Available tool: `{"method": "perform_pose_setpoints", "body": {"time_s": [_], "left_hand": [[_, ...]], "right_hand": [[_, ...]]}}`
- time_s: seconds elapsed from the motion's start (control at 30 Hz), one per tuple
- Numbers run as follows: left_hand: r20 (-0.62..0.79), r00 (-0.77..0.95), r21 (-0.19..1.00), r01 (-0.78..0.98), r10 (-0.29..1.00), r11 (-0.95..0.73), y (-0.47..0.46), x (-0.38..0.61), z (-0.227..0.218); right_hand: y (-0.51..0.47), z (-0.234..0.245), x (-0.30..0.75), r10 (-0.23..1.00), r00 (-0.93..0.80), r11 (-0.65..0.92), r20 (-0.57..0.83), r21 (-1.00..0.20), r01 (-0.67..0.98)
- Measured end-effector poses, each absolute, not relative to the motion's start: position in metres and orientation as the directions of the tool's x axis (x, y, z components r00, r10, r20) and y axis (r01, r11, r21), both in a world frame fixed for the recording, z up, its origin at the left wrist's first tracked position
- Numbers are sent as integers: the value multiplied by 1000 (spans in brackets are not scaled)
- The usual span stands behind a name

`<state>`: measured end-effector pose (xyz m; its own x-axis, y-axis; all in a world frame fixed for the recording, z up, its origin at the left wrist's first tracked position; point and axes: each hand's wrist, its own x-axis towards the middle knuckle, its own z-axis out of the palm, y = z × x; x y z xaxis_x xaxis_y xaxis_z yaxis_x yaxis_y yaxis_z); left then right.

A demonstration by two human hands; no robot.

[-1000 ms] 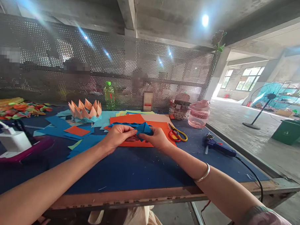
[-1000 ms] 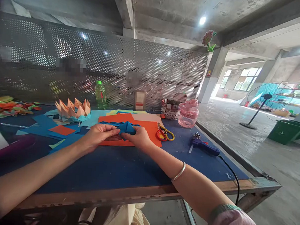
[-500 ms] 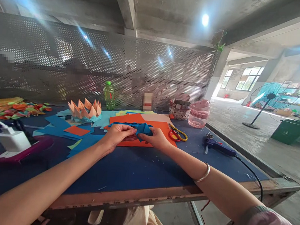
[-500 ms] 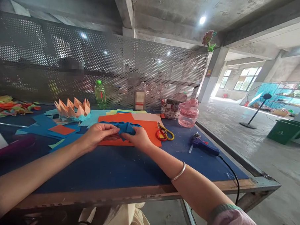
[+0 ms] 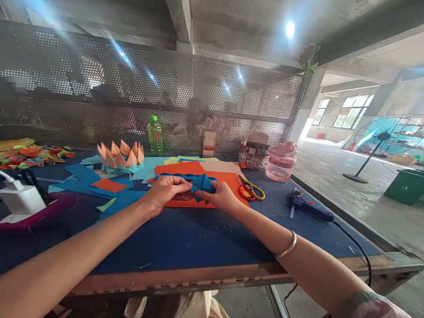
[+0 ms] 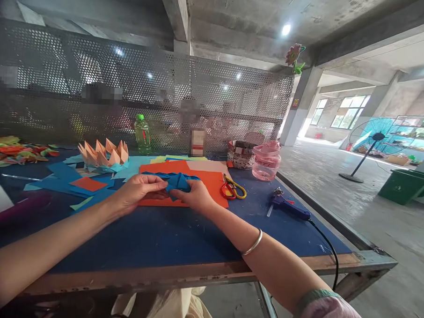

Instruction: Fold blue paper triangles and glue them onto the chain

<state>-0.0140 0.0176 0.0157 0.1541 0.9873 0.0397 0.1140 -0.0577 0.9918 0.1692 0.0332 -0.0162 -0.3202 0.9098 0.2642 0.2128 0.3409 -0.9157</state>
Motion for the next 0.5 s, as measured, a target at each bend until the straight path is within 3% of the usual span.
{"method": "perform_pose_setpoints", "body": {"time_s": [0.33,0.5], "left_hand": [[40,243,998,45,969,-52,16,-12,13],[-13,160,1000,25,987,9,20,-15,14]], "right_hand": [[28,-14,169,905,-359,261,228,-964,43],[29,-15,168,910,-327,282,254,-959,39]]}}
